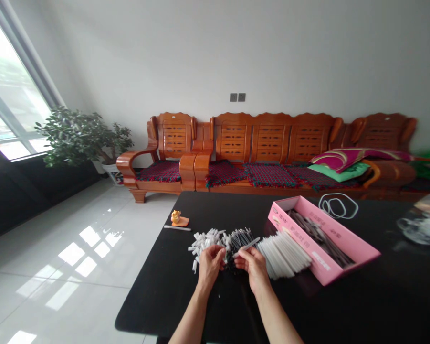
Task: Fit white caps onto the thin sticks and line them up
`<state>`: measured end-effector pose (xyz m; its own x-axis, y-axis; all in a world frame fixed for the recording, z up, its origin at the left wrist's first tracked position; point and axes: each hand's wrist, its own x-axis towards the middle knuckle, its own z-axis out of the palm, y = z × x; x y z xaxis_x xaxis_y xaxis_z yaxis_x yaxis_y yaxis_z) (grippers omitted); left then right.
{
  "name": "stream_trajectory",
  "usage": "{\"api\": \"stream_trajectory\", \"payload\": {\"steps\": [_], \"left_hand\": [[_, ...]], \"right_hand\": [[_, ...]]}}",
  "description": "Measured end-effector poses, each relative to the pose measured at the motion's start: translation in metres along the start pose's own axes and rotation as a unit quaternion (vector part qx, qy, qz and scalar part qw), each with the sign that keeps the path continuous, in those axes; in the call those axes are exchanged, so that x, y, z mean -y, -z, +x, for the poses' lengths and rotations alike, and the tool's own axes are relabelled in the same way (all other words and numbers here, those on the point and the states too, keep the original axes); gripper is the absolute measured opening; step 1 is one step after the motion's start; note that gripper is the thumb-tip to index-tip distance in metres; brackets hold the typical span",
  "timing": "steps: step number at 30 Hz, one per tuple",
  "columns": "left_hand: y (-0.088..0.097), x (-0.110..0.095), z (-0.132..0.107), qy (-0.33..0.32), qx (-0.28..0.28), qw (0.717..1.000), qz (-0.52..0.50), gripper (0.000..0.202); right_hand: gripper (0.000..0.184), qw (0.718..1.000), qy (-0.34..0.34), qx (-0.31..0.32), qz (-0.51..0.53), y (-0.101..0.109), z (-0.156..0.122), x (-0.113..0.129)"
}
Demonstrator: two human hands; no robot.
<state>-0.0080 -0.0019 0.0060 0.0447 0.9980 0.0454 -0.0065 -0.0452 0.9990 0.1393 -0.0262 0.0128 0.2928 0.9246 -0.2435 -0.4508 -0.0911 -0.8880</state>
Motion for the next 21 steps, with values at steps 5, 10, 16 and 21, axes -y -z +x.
{"api": "stream_trajectory", "payload": {"steps": [5, 10, 16, 21], "left_hand": [[0.029, -0.015, 0.014, -0.013, -0.115, 0.986, 0.119, 0.02], [0.046, -0.024, 0.03, -0.06, -0.15, 0.937, 0.309, 0.014], [0.03, -0.023, 0.024, -0.04, -0.101, 0.91, 0.401, 0.008], [0.02, -0.016, 0.017, -0.027, -0.081, 0.892, 0.444, 0.016]], "right_hand": [[0.039, 1.0, -0.015, -0.003, -0.015, 0.009, 0.003, -0.004], [0.038, 0.999, -0.021, 0.007, -0.028, 0.007, 0.001, -0.002], [0.038, 0.999, -0.022, 0.008, -0.027, 0.005, -0.002, 0.002], [0.038, 0.999, -0.02, 0.016, -0.027, 0.007, -0.004, 0.003]]}}
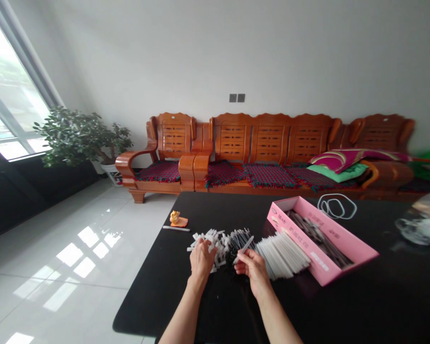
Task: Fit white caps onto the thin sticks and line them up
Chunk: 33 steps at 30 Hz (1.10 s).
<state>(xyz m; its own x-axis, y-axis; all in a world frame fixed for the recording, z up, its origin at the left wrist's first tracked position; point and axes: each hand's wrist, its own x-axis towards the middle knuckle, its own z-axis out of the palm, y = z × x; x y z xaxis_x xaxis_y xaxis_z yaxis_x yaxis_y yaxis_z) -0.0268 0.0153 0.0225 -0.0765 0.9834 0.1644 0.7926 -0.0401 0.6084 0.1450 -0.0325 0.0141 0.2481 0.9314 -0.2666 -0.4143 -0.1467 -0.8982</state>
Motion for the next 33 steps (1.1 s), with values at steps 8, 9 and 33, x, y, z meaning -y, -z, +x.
{"api": "stream_trajectory", "payload": {"steps": [8, 9, 33], "left_hand": [[-0.005, -0.001, 0.0, -0.003, 0.008, 1.0, 0.008, 0.012], [-0.004, -0.002, 0.001, -0.002, 0.006, 1.0, 0.005, 0.011], [0.007, -0.009, 0.009, 0.247, 0.033, 0.674, -0.695, 0.022]], "right_hand": [[0.034, 0.999, 0.005, 0.035, -0.019, -0.002, -0.003, -0.002], [0.034, 0.999, 0.004, 0.042, -0.02, -0.003, -0.005, -0.001], [0.042, 0.923, 0.175, 0.144, -0.31, -0.03, -0.028, 0.014]]}}
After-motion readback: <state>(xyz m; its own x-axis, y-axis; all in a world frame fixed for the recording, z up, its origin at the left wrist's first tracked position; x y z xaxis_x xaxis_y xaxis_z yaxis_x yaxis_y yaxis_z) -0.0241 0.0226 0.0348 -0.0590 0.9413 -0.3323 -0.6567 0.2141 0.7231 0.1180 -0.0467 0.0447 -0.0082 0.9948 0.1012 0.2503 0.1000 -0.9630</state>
